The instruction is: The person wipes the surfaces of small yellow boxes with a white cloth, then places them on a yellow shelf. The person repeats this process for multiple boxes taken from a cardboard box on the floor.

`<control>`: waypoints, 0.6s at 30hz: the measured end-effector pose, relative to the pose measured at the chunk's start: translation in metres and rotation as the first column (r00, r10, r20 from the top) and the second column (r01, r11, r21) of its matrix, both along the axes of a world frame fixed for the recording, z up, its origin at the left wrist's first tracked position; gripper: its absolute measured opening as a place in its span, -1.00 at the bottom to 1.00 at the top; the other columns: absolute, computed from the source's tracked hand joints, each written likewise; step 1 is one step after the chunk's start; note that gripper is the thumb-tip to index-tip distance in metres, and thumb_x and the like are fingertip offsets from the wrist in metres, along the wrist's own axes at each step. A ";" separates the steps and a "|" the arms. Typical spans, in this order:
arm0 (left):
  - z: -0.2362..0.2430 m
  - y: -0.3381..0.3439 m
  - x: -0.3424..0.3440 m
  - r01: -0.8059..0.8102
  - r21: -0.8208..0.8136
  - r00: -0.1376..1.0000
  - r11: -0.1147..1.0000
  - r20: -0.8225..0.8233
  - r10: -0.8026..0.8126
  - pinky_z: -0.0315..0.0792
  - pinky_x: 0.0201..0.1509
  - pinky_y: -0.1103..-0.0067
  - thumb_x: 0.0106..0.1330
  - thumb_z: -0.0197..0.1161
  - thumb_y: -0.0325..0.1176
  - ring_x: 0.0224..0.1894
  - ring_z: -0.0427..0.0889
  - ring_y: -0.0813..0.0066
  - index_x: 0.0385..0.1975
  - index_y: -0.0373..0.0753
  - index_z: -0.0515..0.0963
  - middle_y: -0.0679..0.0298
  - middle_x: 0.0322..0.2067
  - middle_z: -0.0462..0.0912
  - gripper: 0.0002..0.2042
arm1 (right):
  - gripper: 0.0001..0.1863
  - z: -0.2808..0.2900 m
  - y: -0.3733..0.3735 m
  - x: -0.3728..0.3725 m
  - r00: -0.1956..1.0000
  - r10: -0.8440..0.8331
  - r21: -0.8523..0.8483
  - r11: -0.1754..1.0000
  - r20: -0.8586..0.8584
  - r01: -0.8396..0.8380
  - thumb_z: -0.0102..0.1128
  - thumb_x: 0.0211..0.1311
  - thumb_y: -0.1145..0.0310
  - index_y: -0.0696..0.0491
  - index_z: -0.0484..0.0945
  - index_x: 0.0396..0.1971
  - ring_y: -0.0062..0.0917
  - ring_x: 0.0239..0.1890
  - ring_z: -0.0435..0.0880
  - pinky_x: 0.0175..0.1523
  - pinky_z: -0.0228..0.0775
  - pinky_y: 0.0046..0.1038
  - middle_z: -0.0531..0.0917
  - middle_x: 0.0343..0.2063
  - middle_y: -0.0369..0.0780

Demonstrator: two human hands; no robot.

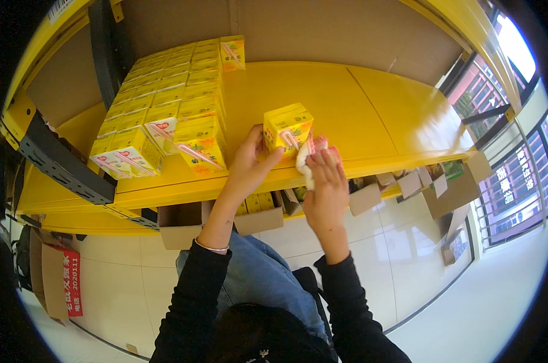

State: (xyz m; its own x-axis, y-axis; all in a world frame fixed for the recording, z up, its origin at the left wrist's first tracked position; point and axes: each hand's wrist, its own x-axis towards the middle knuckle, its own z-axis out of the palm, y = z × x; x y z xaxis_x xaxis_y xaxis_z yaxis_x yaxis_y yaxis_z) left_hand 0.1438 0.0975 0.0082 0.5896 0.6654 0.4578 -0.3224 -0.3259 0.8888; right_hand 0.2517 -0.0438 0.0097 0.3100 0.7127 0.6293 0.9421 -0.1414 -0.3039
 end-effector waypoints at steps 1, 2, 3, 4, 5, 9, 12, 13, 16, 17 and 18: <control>-0.010 0.007 0.003 -0.081 0.096 0.997 0.992 0.012 0.080 0.31 0.08 0.52 0.13 0.24 -0.38 -0.05 0.46 0.34 -0.01 -0.40 0.30 0.06 -0.08 0.44 -0.55 | -0.43 0.006 -0.003 0.002 0.998 0.028 -0.022 0.999 -0.048 -0.029 -0.09 -0.19 0.69 0.19 0.42 0.00 -0.14 0.11 0.41 0.21 0.21 -0.21 0.52 -0.05 -0.04; -0.018 0.011 0.006 -0.157 0.190 0.988 0.969 0.029 0.154 0.30 0.09 0.51 0.13 0.24 -0.38 -0.05 0.45 0.33 0.00 -0.40 0.30 0.06 -0.09 0.45 -0.55 | -0.51 0.027 -0.007 -0.005 0.927 -0.243 -0.221 0.958 -0.286 0.183 -0.14 -0.05 0.69 0.18 0.44 -0.02 -0.18 0.03 0.51 0.13 0.31 -0.32 0.57 -0.09 -0.08; -0.012 0.007 0.007 -0.151 0.199 0.988 0.968 0.012 0.151 0.27 0.12 0.51 0.15 0.24 -0.38 -0.01 0.42 0.35 0.03 -0.40 0.28 0.08 -0.07 0.41 -0.53 | -0.51 0.025 -0.009 0.007 0.874 -0.118 -0.044 0.993 -0.471 0.110 -0.17 0.00 0.68 0.19 0.41 0.01 -0.21 0.04 0.50 0.14 0.29 -0.34 0.56 -0.06 -0.08; -0.006 0.003 0.006 -0.145 0.209 0.989 0.967 -0.004 0.150 0.24 0.16 0.52 0.17 0.24 -0.38 0.03 0.39 0.36 0.06 -0.39 0.26 0.11 -0.04 0.38 -0.51 | -0.52 0.021 -0.013 0.028 0.788 0.039 0.146 0.987 -0.614 0.065 -0.20 0.05 0.67 0.19 0.39 0.04 -0.24 0.05 0.49 0.15 0.27 -0.35 0.54 -0.04 -0.08; -0.001 0.000 0.002 -0.149 0.220 0.987 0.964 -0.026 0.159 0.21 0.20 0.52 0.19 0.24 -0.38 0.07 0.36 0.38 0.10 -0.39 0.25 0.13 -0.02 0.34 -0.50 | -0.53 0.019 -0.011 0.040 0.669 0.224 0.337 0.941 -0.709 0.041 -0.23 0.11 0.66 0.20 0.36 0.07 -0.27 0.06 0.49 0.15 0.25 -0.37 0.53 -0.01 -0.08; 0.003 -0.006 0.000 -0.087 -0.004 0.996 0.996 0.026 0.087 0.18 0.23 0.50 0.24 0.20 -0.37 0.10 0.36 0.32 0.12 -0.40 0.24 0.12 0.02 0.38 -0.52 | -0.51 0.034 0.023 0.016 0.832 0.316 0.593 0.805 -0.455 0.018 -0.32 0.19 0.64 0.22 0.23 0.16 -0.31 0.07 0.45 0.16 0.22 -0.39 0.47 0.03 -0.03; -0.007 0.000 0.003 -0.081 0.037 0.996 0.996 0.035 0.080 0.23 0.17 0.50 0.27 0.15 -0.37 0.02 0.41 0.30 0.14 -0.38 0.22 0.06 0.02 0.40 -0.53 | -0.47 0.011 0.038 0.007 0.840 0.296 0.355 0.925 -0.454 -0.135 -0.27 0.14 0.66 0.21 0.18 0.19 -0.21 0.14 0.38 0.20 0.16 -0.37 0.44 0.03 0.03; -0.010 0.001 0.004 -0.084 0.059 0.996 0.995 0.019 0.083 0.28 0.11 0.50 0.27 0.14 -0.36 -0.09 0.46 0.27 0.16 -0.37 0.21 0.01 0.00 0.42 -0.51 | -0.45 0.007 0.038 -0.003 0.759 0.252 0.256 0.960 -0.600 -0.116 -0.25 0.11 0.67 0.20 0.18 0.19 -0.16 0.17 0.33 0.23 0.12 -0.37 0.44 0.02 0.04; -0.014 0.003 0.006 -0.052 -0.003 0.999 0.999 0.002 0.052 0.32 0.02 0.50 0.27 0.12 -0.30 -0.20 0.48 0.25 0.18 -0.34 0.20 -0.05 0.00 0.41 -0.49 | -0.46 0.000 0.026 -0.002 0.999 0.011 0.049 0.999 -0.031 -0.009 -0.05 -0.10 0.66 0.22 0.37 0.03 -0.06 0.12 0.36 0.19 0.20 -0.30 0.46 0.00 0.00; -0.015 0.004 0.004 -0.039 -0.043 0.999 0.998 -0.003 0.039 0.32 0.00 0.50 0.28 0.12 -0.28 -0.19 0.46 0.25 0.19 -0.33 0.20 -0.05 0.01 0.40 -0.48 | -0.47 0.002 0.020 -0.002 0.971 -0.059 -0.021 0.998 0.232 0.066 -0.02 -0.14 0.65 0.22 0.41 -0.01 -0.05 0.09 0.38 0.16 0.23 -0.29 0.47 -0.01 -0.01; -0.017 0.005 0.004 -0.096 0.036 0.995 0.995 -0.017 0.096 0.31 -0.01 0.51 0.28 0.12 -0.27 -0.19 0.45 0.25 0.19 -0.34 0.19 -0.05 0.02 0.39 -0.48 | -0.52 0.010 0.014 -0.004 0.945 -0.110 -0.105 0.983 0.308 0.148 0.03 -0.20 0.63 0.18 0.49 -0.11 -0.07 0.03 0.46 0.09 0.31 -0.25 0.51 -0.04 -0.06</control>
